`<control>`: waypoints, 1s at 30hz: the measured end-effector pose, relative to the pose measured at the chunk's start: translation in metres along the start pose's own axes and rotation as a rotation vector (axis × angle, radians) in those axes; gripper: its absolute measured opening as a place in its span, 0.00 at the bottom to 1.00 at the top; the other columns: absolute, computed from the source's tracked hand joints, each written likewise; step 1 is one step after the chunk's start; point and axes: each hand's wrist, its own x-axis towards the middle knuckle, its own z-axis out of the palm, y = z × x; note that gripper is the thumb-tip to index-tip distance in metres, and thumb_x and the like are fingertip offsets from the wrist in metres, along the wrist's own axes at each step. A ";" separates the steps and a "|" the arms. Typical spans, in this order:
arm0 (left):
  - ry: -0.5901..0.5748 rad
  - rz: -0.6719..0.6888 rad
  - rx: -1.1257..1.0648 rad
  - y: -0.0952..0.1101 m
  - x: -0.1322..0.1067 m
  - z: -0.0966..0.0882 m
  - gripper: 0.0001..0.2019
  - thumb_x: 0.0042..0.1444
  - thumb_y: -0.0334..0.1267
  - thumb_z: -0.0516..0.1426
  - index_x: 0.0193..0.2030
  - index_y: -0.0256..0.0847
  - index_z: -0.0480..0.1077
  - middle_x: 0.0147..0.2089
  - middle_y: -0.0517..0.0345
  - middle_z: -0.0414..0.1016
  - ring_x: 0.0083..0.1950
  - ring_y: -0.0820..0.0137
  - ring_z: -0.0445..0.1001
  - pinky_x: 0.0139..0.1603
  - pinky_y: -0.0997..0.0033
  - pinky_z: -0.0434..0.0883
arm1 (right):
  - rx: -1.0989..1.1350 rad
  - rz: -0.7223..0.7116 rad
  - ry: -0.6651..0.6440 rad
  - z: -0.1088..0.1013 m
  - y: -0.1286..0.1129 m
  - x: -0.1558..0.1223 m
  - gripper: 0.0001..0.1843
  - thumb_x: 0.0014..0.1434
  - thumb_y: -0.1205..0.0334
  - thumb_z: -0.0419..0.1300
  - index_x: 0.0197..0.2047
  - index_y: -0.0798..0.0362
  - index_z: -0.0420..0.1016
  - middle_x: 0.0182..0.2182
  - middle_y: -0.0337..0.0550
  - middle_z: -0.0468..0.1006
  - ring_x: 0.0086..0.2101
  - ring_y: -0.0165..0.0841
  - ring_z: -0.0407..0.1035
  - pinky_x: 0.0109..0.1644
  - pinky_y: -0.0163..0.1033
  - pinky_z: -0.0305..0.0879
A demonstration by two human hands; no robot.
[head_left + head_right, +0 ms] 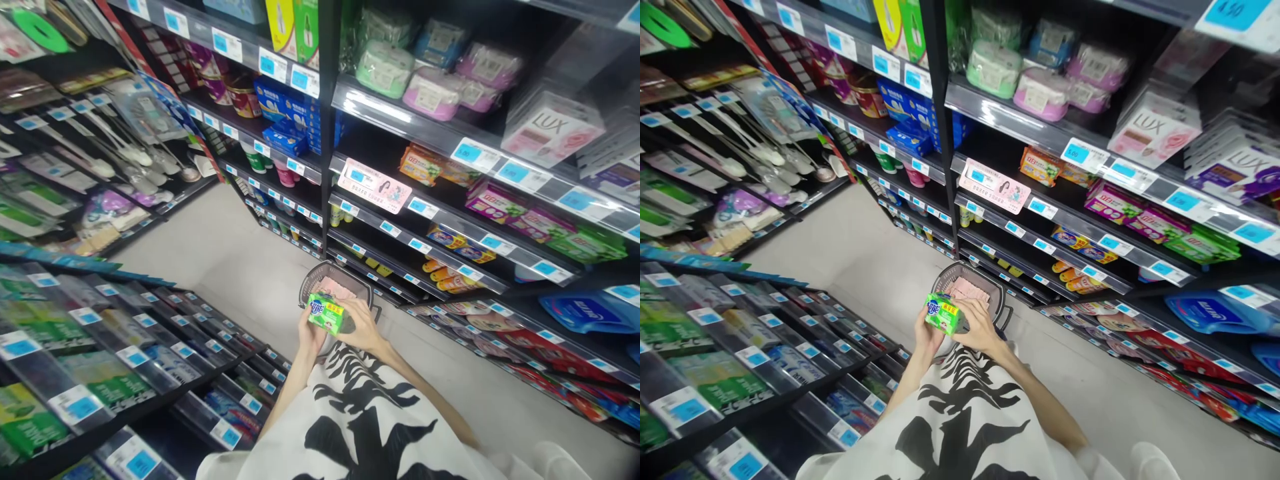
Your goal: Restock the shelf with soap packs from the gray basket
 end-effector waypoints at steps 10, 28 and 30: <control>-0.053 -0.114 0.042 -0.003 0.006 0.005 0.29 0.49 0.45 0.70 0.58 0.40 0.74 0.51 0.48 0.82 0.52 0.55 0.80 0.59 0.55 0.74 | 0.158 0.105 0.109 0.000 0.003 0.001 0.41 0.51 0.62 0.72 0.67 0.44 0.66 0.61 0.48 0.74 0.60 0.45 0.70 0.67 0.52 0.65; -0.313 -0.060 0.314 -0.020 0.017 0.015 0.34 0.48 0.37 0.72 0.63 0.45 0.70 0.55 0.49 0.77 0.56 0.59 0.76 0.55 0.66 0.75 | 0.594 0.709 0.285 -0.020 0.022 -0.013 0.38 0.57 0.46 0.64 0.69 0.46 0.64 0.56 0.48 0.77 0.56 0.45 0.72 0.61 0.53 0.70; -0.285 -0.045 0.332 -0.019 0.020 0.016 0.33 0.47 0.37 0.72 0.61 0.45 0.71 0.56 0.49 0.77 0.57 0.58 0.76 0.55 0.67 0.75 | 0.543 0.673 0.249 -0.022 0.019 -0.007 0.42 0.54 0.46 0.68 0.69 0.45 0.64 0.58 0.48 0.75 0.57 0.46 0.71 0.64 0.53 0.68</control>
